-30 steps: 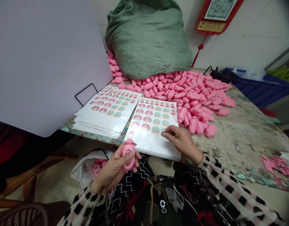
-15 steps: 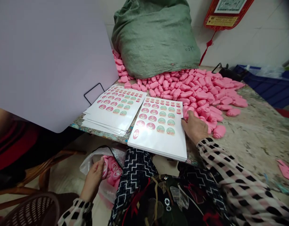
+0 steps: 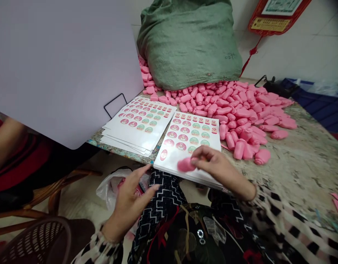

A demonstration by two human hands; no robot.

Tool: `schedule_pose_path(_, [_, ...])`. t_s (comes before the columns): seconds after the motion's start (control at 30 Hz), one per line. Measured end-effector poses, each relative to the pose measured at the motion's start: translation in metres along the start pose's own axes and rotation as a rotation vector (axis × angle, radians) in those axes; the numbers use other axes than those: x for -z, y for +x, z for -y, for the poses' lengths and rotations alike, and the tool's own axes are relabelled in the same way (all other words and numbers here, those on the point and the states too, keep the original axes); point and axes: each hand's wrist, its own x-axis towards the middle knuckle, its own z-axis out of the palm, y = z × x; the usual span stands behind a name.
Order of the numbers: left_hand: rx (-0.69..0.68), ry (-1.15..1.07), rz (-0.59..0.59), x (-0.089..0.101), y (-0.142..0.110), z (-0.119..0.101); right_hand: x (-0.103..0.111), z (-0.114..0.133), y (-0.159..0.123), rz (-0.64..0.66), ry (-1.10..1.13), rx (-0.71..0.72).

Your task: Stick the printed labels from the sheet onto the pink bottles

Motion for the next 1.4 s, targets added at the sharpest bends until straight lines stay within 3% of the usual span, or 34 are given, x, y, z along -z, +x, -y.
schedule_pose_path(0.07, [0.124, -0.254, 0.282, -0.008, -0.001, -0.016, -0.027, 0.009, -0.009, 0.282, 0.221, -0.106])
schedule_pose_path(0.13, [0.28, -0.507, 0.584, -0.015, -0.003, -0.021, -0.048, 0.011, -0.015, 0.462, 0.368, -0.206])
schedule_pose_path(0.2, [0.429, -0.667, 0.794, -0.02, -0.007, -0.018, -0.059, 0.006, -0.016, 0.54, 0.422, -0.259])
schedule_pose_path(0.23, [0.493, -0.696, 0.834, -0.022, -0.008, -0.014, -0.061, 0.003, -0.015, 0.541, 0.413, -0.252])
schedule_pose_path(0.27, [0.54, -0.691, 0.828, -0.023, -0.009, -0.011, -0.06, -0.001, -0.011, 0.522, 0.376, -0.22])
schedule_pose_path(0.33, [0.527, -0.579, 0.671, -0.023, -0.009, -0.004, -0.055, -0.011, 0.001, 0.414, 0.203, -0.1])
schedule_pose_path(0.43, [0.236, -0.222, 0.315, -0.022, -0.003, 0.003, -0.046, -0.023, 0.027, 0.179, -0.244, 0.083])
schedule_pose_path(0.5, [-0.021, 0.002, 0.201, -0.024, 0.003, 0.006, -0.044, -0.028, 0.042, 0.077, -0.492, 0.124])
schedule_pose_path(0.6, [-0.265, 0.218, 0.207, -0.03, 0.01, 0.013, -0.05, -0.03, 0.055, 0.008, -0.686, 0.132])
schedule_pose_path(0.7, [-0.331, 0.403, 0.218, -0.04, 0.013, 0.019, -0.06, -0.027, 0.058, -0.044, -0.816, 0.127])
schedule_pose_path(0.9, [-0.315, 0.662, 0.191, -0.05, 0.014, 0.025, -0.067, -0.023, 0.058, -0.049, -0.996, 0.149])
schedule_pose_path(1.1, [-0.324, 0.763, 0.186, -0.052, 0.015, 0.023, -0.066, -0.023, 0.062, -0.013, -1.146, 0.234])
schedule_pose_path(1.4, [-0.285, 0.813, 0.137, -0.06, 0.01, 0.024, -0.062, -0.023, 0.064, 0.052, -1.176, 0.292])
